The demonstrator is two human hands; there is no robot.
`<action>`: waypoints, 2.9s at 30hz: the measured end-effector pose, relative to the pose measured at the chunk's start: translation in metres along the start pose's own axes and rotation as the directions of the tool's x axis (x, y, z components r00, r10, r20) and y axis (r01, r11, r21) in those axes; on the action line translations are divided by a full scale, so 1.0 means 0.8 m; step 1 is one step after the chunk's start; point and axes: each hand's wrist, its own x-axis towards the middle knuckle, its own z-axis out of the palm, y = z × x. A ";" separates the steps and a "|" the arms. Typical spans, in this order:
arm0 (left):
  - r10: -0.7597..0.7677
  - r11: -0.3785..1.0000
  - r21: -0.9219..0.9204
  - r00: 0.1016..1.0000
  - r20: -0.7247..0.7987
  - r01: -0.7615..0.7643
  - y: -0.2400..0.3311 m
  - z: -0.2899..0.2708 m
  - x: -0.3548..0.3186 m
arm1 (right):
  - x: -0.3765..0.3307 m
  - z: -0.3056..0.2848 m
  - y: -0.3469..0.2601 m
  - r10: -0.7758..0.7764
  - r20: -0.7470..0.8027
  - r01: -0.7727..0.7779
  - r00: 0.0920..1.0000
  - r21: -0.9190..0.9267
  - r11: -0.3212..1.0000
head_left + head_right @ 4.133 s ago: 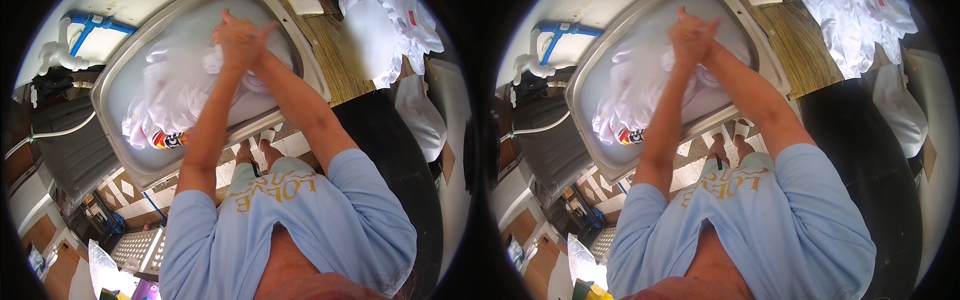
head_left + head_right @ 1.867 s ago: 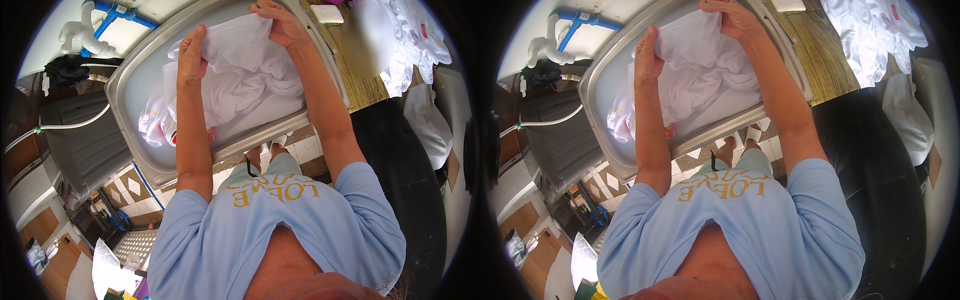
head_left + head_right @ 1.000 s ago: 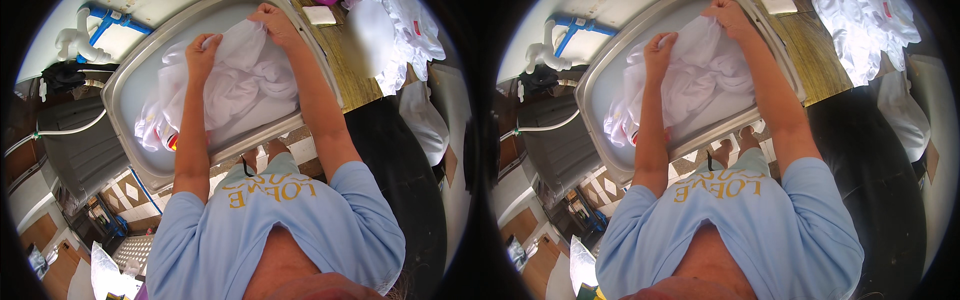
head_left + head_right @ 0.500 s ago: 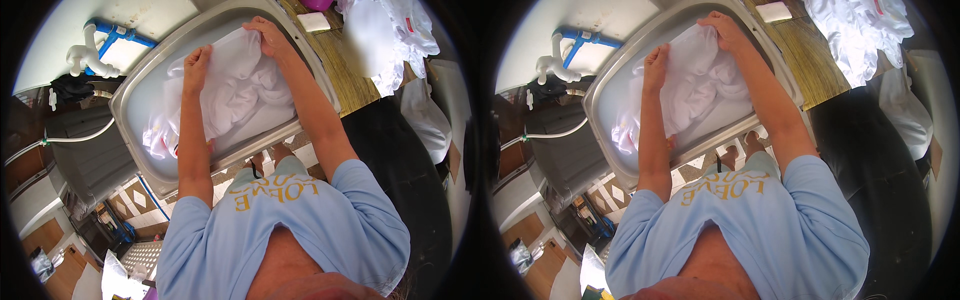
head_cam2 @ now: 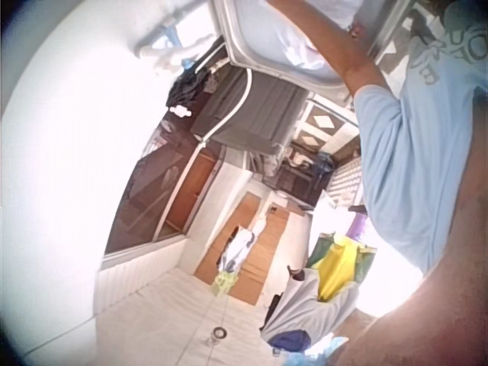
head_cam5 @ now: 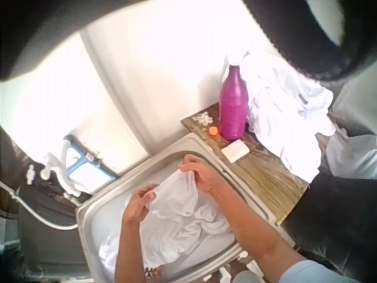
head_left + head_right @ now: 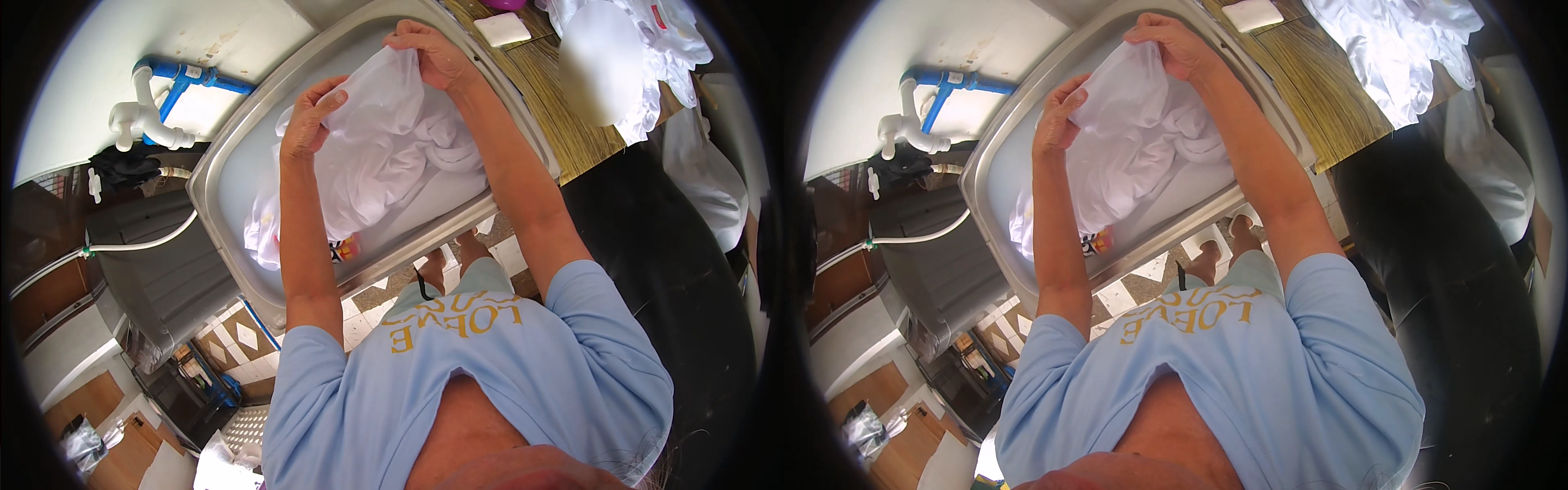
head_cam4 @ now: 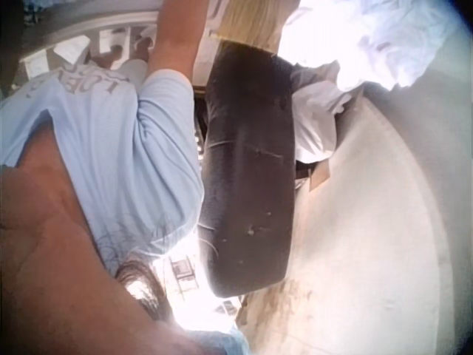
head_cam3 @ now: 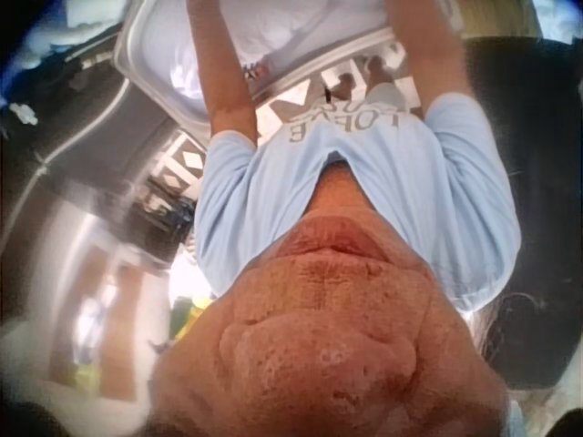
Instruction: The person washes white garments by hand in a basin of soapy water, scrubbing sections of the fabric against itself and using a bar of soap.
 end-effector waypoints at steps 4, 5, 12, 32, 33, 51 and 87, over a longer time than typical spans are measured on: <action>-0.102 0.993 0.073 0.990 0.096 0.095 -0.003 0.017 0.009 | 0.003 -0.002 0.004 0.023 -0.019 -0.025 1.000 -0.076 0.997; -0.072 0.995 0.068 0.994 0.086 0.066 -0.007 0.018 0.010 | 0.005 -0.003 0.008 0.024 -0.037 -0.027 0.999 -0.107 0.994; 0.112 0.969 -0.217 0.992 -0.053 -0.120 -0.034 0.053 -0.002 | -0.013 0.015 0.012 -0.496 -0.051 0.105 0.867 -0.954 0.282; -0.054 0.865 -0.502 0.995 -0.090 0.002 -0.029 0.045 -0.039 | -0.063 -0.080 -0.160 0.123 0.055 0.123 0.991 -0.746 -0.654; -0.065 0.841 -0.541 0.991 -0.119 -0.010 -0.033 0.045 -0.041 | -0.058 -0.066 -0.160 0.132 -0.007 0.082 0.991 -0.750 -0.656; -0.075 0.785 -0.616 0.978 -0.195 -0.063 -0.058 0.043 -0.034 | -0.037 -0.064 -0.129 0.214 -0.007 -0.211 0.977 0.122 0.970; 0.016 0.565 -0.825 1.000 -0.022 -0.028 -0.041 0.101 -0.041 | 0.034 0.051 0.052 -0.090 0.099 0.102 0.991 -0.994 0.024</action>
